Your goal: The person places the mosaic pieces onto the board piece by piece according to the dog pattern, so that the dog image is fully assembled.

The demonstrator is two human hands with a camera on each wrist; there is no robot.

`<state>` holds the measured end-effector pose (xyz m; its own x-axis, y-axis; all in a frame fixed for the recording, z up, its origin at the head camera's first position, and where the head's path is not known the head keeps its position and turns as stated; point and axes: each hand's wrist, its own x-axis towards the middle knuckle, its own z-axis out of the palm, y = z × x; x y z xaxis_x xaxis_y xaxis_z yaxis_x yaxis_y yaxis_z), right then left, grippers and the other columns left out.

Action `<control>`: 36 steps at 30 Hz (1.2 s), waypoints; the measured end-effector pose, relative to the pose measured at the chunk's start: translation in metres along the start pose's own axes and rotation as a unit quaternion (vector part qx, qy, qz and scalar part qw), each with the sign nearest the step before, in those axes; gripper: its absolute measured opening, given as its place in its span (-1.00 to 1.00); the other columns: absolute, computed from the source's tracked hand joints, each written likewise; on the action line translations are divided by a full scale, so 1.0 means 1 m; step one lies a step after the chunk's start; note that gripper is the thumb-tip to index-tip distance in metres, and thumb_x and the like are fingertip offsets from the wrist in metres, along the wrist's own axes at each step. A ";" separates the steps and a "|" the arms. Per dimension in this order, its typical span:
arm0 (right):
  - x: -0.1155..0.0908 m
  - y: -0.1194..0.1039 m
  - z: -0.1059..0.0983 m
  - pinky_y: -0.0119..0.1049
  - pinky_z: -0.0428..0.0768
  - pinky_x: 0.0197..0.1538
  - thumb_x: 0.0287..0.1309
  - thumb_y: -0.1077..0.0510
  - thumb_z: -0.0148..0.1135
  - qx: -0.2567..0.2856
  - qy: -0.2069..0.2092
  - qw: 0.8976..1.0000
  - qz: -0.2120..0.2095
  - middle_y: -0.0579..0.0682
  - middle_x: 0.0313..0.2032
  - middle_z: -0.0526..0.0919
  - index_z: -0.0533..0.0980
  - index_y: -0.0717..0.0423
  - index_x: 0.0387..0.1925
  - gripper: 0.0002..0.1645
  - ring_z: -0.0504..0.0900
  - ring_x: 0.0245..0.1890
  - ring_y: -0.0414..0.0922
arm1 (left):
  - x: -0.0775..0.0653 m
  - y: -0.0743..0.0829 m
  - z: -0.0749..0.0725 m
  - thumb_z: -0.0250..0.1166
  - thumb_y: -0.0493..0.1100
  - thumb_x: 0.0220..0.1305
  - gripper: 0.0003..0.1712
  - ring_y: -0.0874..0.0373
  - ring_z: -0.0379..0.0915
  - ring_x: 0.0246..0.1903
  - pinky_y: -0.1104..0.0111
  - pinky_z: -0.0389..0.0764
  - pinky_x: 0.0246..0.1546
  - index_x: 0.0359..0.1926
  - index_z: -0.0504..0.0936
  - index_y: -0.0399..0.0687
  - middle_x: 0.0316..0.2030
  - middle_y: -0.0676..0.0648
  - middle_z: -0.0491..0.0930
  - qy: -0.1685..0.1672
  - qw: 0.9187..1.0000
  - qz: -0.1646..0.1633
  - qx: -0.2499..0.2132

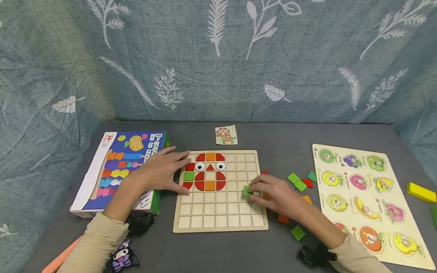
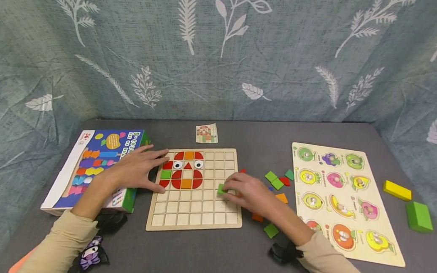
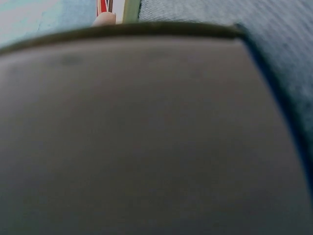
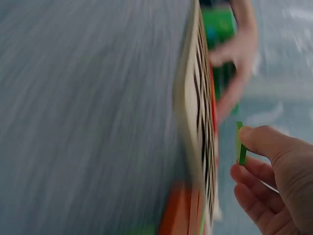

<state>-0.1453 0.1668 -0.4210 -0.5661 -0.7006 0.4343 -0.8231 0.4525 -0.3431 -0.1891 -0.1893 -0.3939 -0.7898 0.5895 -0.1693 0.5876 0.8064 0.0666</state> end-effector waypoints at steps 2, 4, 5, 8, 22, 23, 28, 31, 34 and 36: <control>0.013 -0.012 0.010 -0.43 0.65 -0.19 0.03 0.16 0.44 -0.003 -0.022 0.999 -0.025 -0.07 -0.19 0.66 0.68 0.05 -0.24 -0.80 0.64 -0.21 -0.21 | -0.001 0.000 0.000 0.24 0.57 -0.07 0.18 -0.14 0.14 0.44 -0.03 -0.03 0.52 0.40 0.33 -0.11 0.45 -0.19 0.20 0.001 1.000 0.000 0.000; 0.024 -0.019 0.019 -0.44 0.65 -0.16 0.05 0.15 0.43 -0.011 -0.038 0.998 -0.044 -0.08 -0.20 0.67 0.69 0.04 -0.25 -0.82 0.64 -0.19 -0.22 | -0.001 0.000 0.000 0.25 0.57 -0.07 0.17 -0.15 0.16 0.43 -0.03 -0.03 0.52 0.39 0.34 -0.12 0.45 -0.19 0.20 0.001 1.000 0.001 0.001; 0.030 -0.022 0.023 -0.45 0.65 -0.13 0.07 0.15 0.42 -0.014 -0.046 0.998 -0.050 -0.08 -0.19 0.67 0.69 0.04 -0.25 -0.83 0.64 -0.18 -0.22 | 0.000 0.000 0.000 0.25 0.57 -0.07 0.17 -0.14 0.17 0.42 -0.03 -0.03 0.52 0.39 0.34 -0.12 0.45 -0.19 0.20 0.002 1.000 0.002 0.002; 0.045 -0.029 0.033 -0.46 0.65 -0.09 0.09 0.14 0.41 -0.022 -0.059 0.996 -0.066 -0.08 -0.21 0.68 0.70 0.04 -0.26 -0.85 0.64 -0.17 -0.22 | 0.001 0.001 0.000 0.23 0.57 -0.06 0.18 -0.13 0.19 0.42 -0.02 -0.02 0.52 0.40 0.33 -0.12 0.45 -0.18 0.20 0.003 1.000 0.004 0.009; 0.071 -0.041 0.051 -0.55 0.62 -0.12 0.12 0.16 0.38 -0.050 -0.081 0.992 -0.084 -0.11 -0.24 0.69 0.72 0.03 -0.30 -0.91 0.62 -0.22 -0.26 | -0.001 0.001 0.000 0.24 0.58 -0.07 0.18 -0.12 0.22 0.40 -0.02 -0.02 0.52 0.39 0.34 -0.11 0.45 -0.18 0.21 0.010 1.000 0.003 0.009; 0.071 -0.041 0.051 -0.55 0.62 -0.12 0.13 0.16 0.38 -0.051 -0.082 0.992 -0.082 -0.11 -0.24 0.69 0.72 0.02 -0.30 -0.91 0.62 -0.21 -0.26 | -0.001 0.001 0.000 0.24 0.58 -0.07 0.17 -0.12 0.22 0.40 -0.02 -0.02 0.52 0.39 0.34 -0.11 0.45 -0.18 0.22 0.010 1.000 0.003 0.010; 0.072 -0.041 0.052 -0.55 0.62 -0.12 0.14 0.18 0.36 -0.059 -0.084 0.991 -0.083 -0.11 -0.24 0.68 0.71 0.02 -0.30 -0.92 0.61 -0.20 -0.26 | -0.001 0.001 0.000 0.24 0.57 -0.07 0.17 -0.12 0.22 0.40 -0.02 -0.01 0.52 0.39 0.34 -0.11 0.44 -0.18 0.22 0.011 1.000 0.003 0.011; 0.072 -0.041 0.053 -0.55 0.62 -0.12 0.14 0.18 0.36 -0.063 -0.084 0.991 -0.081 -0.11 -0.24 0.68 0.71 0.01 -0.30 -0.92 0.61 -0.20 -0.26 | -0.001 0.001 0.000 0.24 0.57 -0.07 0.17 -0.12 0.21 0.40 -0.02 -0.01 0.52 0.39 0.34 -0.11 0.44 -0.18 0.22 0.010 1.000 0.002 0.009; 0.072 -0.041 0.054 -0.55 0.62 -0.13 0.14 0.18 0.36 -0.064 -0.084 0.991 -0.077 -0.12 -0.24 0.67 0.71 0.01 -0.30 -0.92 0.61 -0.21 -0.26 | -0.001 0.001 -0.001 0.24 0.57 -0.06 0.17 -0.13 0.19 0.41 -0.02 -0.01 0.52 0.39 0.34 -0.11 0.45 -0.18 0.22 0.007 1.000 0.001 0.007; 0.071 -0.041 0.054 -0.54 0.62 -0.13 0.15 0.18 0.35 -0.065 -0.085 0.991 -0.074 -0.12 -0.23 0.67 0.71 0.00 -0.30 -0.92 0.61 -0.21 -0.26 | 0.000 0.001 0.000 0.24 0.57 -0.06 0.17 -0.13 0.16 0.43 -0.02 -0.01 0.52 0.39 0.34 -0.11 0.45 -0.18 0.21 0.006 1.000 0.000 0.008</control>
<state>-0.1499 0.0689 -0.4207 -0.4326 -0.8426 0.3207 -0.9014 0.3976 -0.1712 -0.1884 -0.1886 -0.3934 -0.7917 0.5900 -0.1583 0.5903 0.8056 0.0505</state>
